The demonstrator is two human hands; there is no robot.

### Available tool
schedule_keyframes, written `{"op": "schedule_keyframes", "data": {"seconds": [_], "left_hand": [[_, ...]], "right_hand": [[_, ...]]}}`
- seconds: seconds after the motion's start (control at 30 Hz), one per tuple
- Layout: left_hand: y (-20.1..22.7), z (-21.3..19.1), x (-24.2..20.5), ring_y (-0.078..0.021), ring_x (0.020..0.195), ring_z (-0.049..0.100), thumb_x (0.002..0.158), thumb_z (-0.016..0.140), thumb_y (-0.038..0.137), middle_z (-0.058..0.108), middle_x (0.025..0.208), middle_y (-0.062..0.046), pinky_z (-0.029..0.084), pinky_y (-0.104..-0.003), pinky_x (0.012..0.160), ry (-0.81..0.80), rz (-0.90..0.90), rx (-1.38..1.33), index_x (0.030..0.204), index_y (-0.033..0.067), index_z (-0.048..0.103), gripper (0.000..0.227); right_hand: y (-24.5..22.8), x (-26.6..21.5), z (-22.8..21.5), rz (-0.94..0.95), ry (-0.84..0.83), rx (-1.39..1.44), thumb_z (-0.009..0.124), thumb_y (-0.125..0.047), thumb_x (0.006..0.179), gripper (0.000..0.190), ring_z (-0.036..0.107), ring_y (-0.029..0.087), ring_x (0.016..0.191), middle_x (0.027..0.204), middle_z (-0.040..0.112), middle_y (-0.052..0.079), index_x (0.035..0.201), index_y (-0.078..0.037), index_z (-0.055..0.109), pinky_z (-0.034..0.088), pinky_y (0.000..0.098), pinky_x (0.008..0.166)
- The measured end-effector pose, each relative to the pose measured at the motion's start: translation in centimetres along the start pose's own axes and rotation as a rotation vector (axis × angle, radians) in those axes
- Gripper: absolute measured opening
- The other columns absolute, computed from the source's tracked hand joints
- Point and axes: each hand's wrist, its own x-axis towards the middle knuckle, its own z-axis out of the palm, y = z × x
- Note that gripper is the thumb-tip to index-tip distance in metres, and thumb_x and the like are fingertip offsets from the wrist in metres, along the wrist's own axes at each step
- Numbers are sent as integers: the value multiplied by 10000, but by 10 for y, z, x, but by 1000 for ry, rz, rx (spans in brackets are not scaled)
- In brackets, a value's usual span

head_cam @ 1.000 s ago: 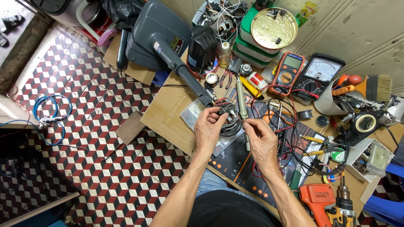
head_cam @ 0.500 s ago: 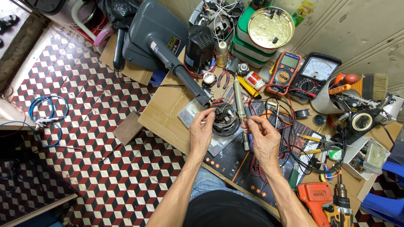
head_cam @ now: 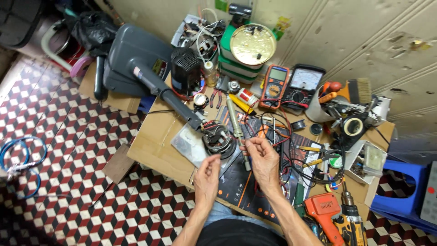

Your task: The person works at a cluttered workbench on an electric motor. They handle the motor, use a multimeter with probes to test it, hold a heat gun near the work area, and manipulate wires and motor components while checking readings.

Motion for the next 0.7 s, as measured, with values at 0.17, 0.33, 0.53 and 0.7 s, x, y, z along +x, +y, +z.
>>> {"op": "schedule_keyframes", "data": {"seconds": [0.17,0.33,0.53,0.7], "left_hand": [[47,18,-13,-75,652,630,995,613,256,747,742,-54,503,-233,594,-116,-48,131,1167,87,757,282],[108,52,19,-141,712,755,1042,580,245,788,776,-100,590,-277,670,-182,116,224,1109,87,784,267],[93,144,147,-330,983,728,956,604,134,740,1065,-198,562,-390,836,-344,465,341,1236,40,678,304],[-26,236,276,-329,1040,731,908,657,319,764,1074,-188,554,-412,925,-354,172,597,1175,69,731,373]], "right_hand": [[10,5,-22,1,64,-25,601,-207,1011,285,721,125,897,1027,772,80,1173,18,668,568,261,803],[46,23,-53,145,169,-153,576,-279,1149,380,674,141,884,1023,806,168,1227,61,727,537,268,822],[41,36,-47,210,156,-140,613,-125,909,740,676,136,959,1153,730,152,1574,-127,287,522,250,853],[57,47,-61,226,297,-155,651,-152,917,700,680,134,971,1226,715,164,1549,-76,359,530,260,896]]}}
